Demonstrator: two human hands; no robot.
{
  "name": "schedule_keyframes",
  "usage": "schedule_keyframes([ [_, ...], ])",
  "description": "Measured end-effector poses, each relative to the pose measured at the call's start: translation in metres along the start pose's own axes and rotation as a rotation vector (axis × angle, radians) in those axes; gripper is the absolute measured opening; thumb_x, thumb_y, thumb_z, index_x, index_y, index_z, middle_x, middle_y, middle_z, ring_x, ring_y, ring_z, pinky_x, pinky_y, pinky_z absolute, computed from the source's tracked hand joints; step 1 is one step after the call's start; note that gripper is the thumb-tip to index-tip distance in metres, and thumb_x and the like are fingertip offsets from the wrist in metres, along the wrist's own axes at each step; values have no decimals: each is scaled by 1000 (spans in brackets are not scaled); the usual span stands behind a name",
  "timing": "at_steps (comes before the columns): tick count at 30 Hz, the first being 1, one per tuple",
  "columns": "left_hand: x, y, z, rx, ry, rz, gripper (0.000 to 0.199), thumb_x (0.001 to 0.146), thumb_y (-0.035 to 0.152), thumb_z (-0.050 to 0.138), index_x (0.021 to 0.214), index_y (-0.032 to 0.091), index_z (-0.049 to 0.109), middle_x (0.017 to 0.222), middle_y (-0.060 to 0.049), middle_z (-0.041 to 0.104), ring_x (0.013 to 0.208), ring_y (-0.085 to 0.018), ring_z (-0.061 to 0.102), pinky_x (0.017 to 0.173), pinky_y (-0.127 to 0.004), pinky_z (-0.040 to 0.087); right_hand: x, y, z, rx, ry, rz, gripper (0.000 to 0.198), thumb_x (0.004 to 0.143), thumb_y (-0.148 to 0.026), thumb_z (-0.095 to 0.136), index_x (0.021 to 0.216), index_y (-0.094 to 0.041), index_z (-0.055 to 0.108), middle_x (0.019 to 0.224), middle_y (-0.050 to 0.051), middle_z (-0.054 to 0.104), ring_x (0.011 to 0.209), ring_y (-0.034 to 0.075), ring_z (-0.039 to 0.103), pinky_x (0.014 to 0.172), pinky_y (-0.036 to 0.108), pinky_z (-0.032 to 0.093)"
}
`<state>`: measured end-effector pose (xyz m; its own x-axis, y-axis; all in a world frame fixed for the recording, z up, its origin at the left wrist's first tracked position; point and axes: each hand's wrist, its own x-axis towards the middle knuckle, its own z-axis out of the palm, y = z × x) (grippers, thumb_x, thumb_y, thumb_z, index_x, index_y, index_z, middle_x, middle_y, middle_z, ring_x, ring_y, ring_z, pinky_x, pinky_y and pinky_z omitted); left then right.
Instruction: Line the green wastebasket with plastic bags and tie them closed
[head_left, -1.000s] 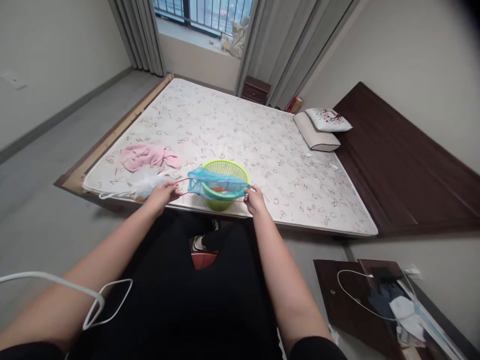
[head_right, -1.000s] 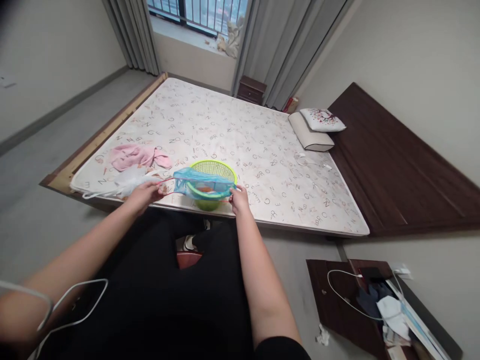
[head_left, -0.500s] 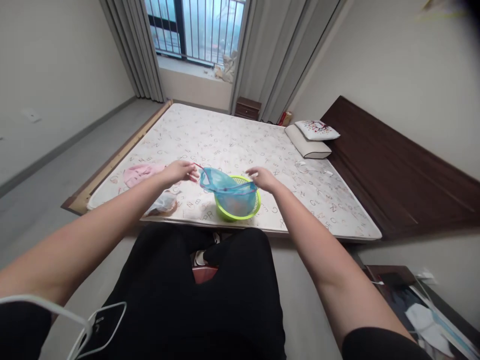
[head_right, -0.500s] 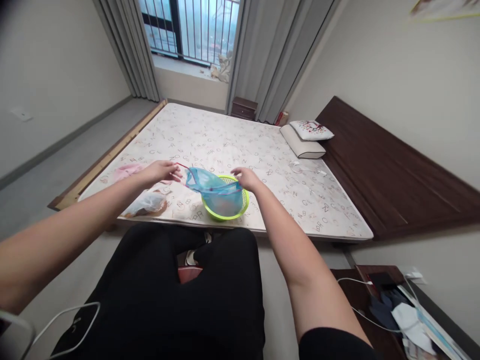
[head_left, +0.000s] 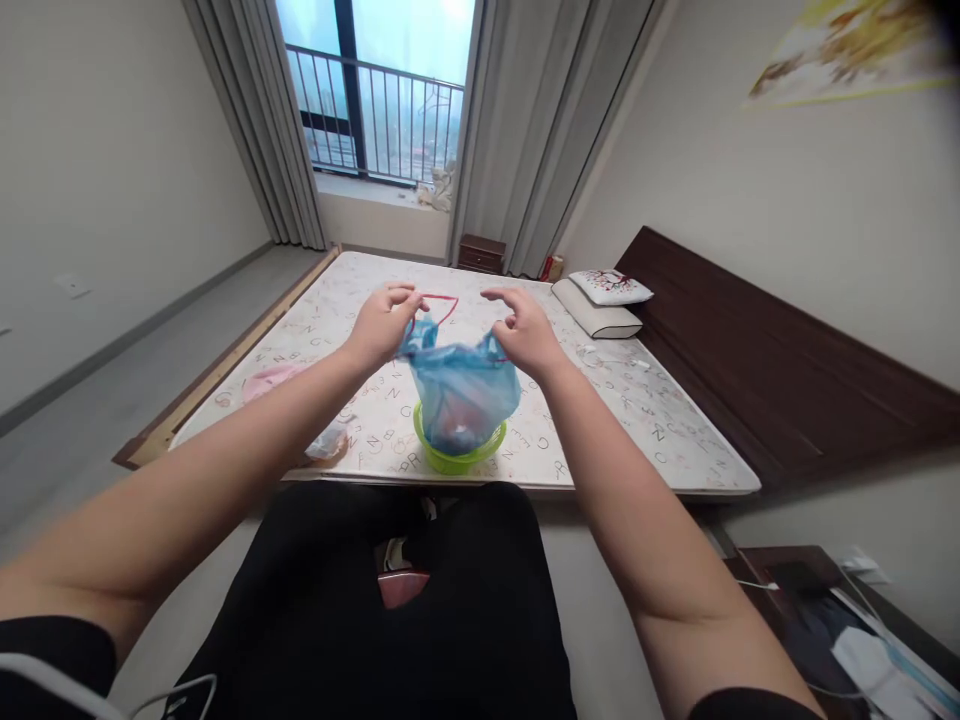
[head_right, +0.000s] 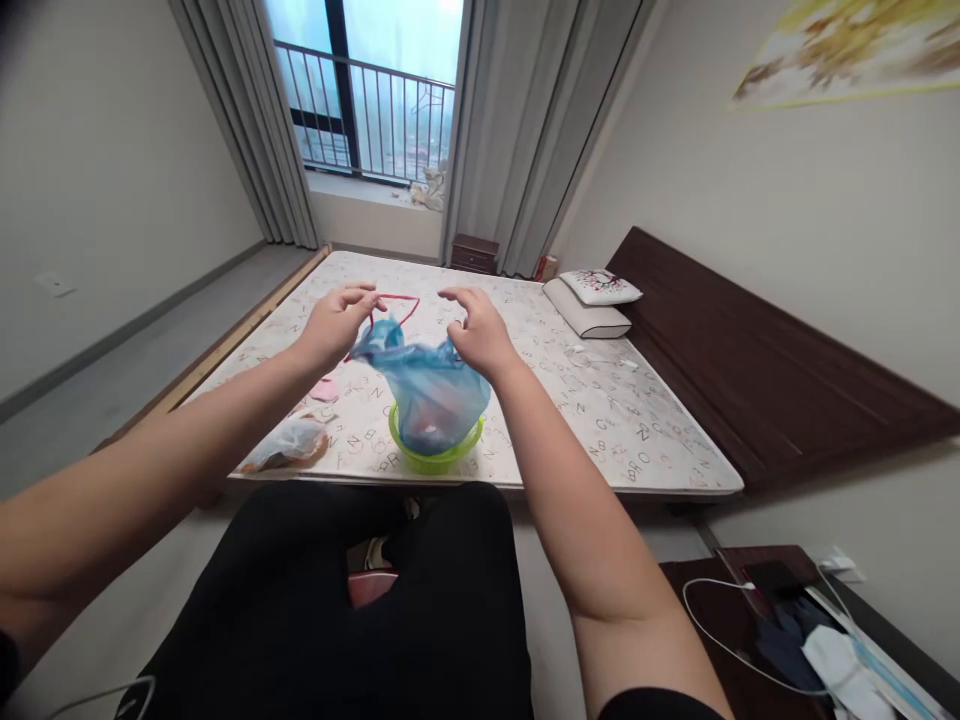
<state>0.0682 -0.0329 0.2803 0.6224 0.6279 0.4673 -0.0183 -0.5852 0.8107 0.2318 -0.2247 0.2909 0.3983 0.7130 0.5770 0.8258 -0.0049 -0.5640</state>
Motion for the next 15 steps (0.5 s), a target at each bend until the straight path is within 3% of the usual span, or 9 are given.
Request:
schedule_keyframes([
  [2, -3, 17, 6, 69, -27, 149, 30, 96, 39, 57, 88, 18, 75, 124, -8, 64, 124, -25, 55, 114, -43, 38, 3, -18, 0, 48, -36, 3, 59, 76, -7, 52, 133, -21, 62, 137, 10, 59, 126, 27, 54, 100, 42, 52],
  [6, -1, 44, 15, 87, -141, 228, 30, 96, 41, 59, 87, 17, 76, 117, -9, 64, 119, -25, 58, 113, -46, 40, 7, -36, 5, 147, -252, -28, 63, 75, -11, 62, 136, -21, 59, 136, 7, 62, 114, 24, 58, 102, 41, 50],
  [9, -3, 53, 15, 113, -180, 324, 34, 95, 47, 61, 89, 17, 75, 117, -9, 64, 119, -27, 58, 113, -49, 39, 9, -38, 12, 182, -245, 0, 40, 79, -18, 65, 119, -20, 66, 113, 4, 69, 100, 20, 61, 95, 37, 52],
  [12, -19, 37, 17, 70, -76, 356, 43, 99, 56, 51, 119, 21, 68, 137, -11, 58, 135, -28, 49, 119, -49, 33, 14, -35, 14, 236, -112, 115, 12, 88, -27, 62, 96, -19, 66, 84, 0, 64, 81, 16, 58, 81, 30, 51],
  [13, -28, 26, 21, 33, -28, 334, 51, 100, 59, 48, 135, 23, 59, 147, -12, 51, 143, -29, 43, 120, -49, 31, 16, -36, 13, 289, -48, 160, 12, 90, -30, 60, 94, -20, 64, 78, -1, 60, 75, 14, 56, 75, 28, 50],
  [15, -52, -3, 39, -56, -2, 262, 80, 96, 66, 51, 160, 26, 25, 163, -18, 32, 153, -31, 29, 121, -50, 29, 21, -39, 11, 444, 61, 245, 14, 95, -35, 57, 97, -21, 60, 70, -4, 51, 62, 10, 48, 62, 22, 44],
])
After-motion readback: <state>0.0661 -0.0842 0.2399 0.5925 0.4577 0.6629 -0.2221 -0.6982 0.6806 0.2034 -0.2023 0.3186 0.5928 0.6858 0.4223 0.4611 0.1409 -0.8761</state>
